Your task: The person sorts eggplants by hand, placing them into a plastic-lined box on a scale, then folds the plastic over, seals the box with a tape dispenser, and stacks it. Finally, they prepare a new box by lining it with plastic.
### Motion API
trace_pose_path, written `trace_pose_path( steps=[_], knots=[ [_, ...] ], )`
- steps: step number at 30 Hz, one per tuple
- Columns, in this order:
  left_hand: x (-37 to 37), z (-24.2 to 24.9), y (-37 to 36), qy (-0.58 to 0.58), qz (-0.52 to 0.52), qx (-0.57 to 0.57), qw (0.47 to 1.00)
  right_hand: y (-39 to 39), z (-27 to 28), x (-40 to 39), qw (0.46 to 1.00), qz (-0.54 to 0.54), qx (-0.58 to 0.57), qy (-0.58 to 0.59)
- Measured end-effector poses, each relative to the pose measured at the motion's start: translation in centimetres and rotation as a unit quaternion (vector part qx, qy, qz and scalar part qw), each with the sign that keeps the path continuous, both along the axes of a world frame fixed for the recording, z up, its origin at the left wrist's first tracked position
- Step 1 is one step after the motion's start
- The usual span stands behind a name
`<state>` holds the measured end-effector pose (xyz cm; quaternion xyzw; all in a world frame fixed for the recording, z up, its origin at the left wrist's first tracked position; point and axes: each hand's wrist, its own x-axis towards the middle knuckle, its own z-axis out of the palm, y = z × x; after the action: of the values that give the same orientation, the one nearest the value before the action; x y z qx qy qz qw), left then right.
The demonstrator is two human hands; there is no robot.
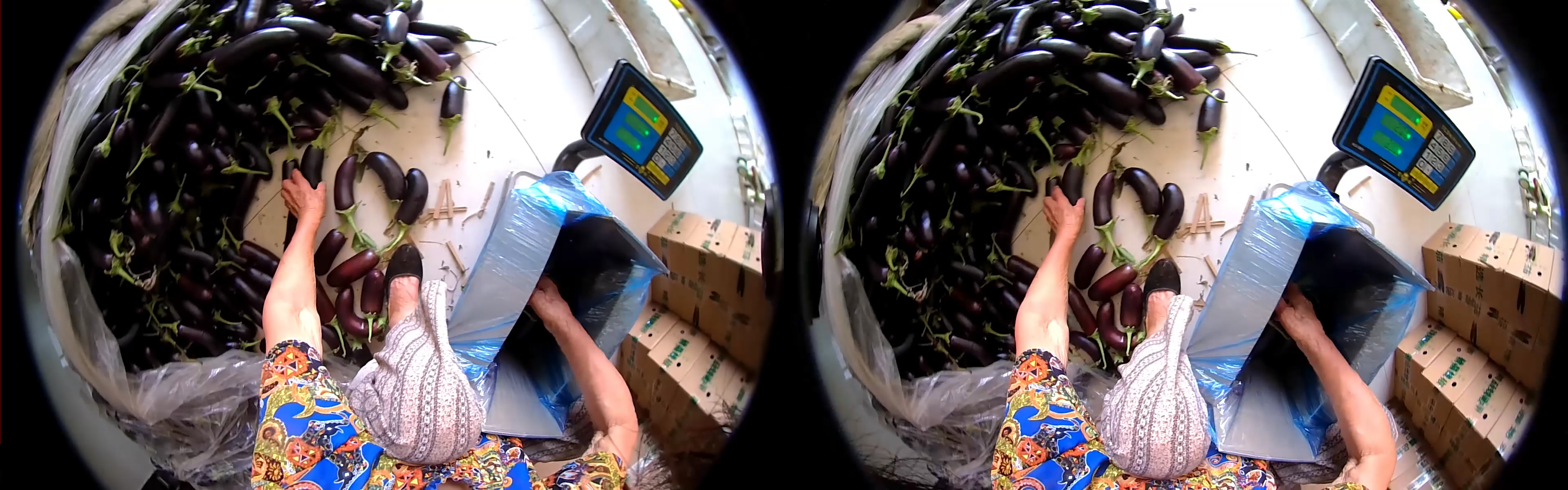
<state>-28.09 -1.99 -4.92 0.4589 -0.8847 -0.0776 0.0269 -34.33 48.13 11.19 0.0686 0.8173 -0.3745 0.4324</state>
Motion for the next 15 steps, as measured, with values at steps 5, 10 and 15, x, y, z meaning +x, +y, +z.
trace_pose_path(
  steps=[5, 10, 15],
  knots=[
    [1.4, 0.3, 0.7, 0.104, 0.096, 0.104, 0.985, 2.2, 4.3, -1.5, 0.999, 0.010, -0.019, -0.027],
    [5.7, 6.2, 1.6, 0.471, 0.174, 0.555, 0.663, 2.0, 12.6, -3.5, 0.996, 0.003, -0.075, -0.056],
    [2.0, 22.9, 14.6, 0.412, -0.203, 0.555, 0.693, 0.0, 18.0, -5.5, 0.968, -0.008, -0.245, -0.056]
  ],
)
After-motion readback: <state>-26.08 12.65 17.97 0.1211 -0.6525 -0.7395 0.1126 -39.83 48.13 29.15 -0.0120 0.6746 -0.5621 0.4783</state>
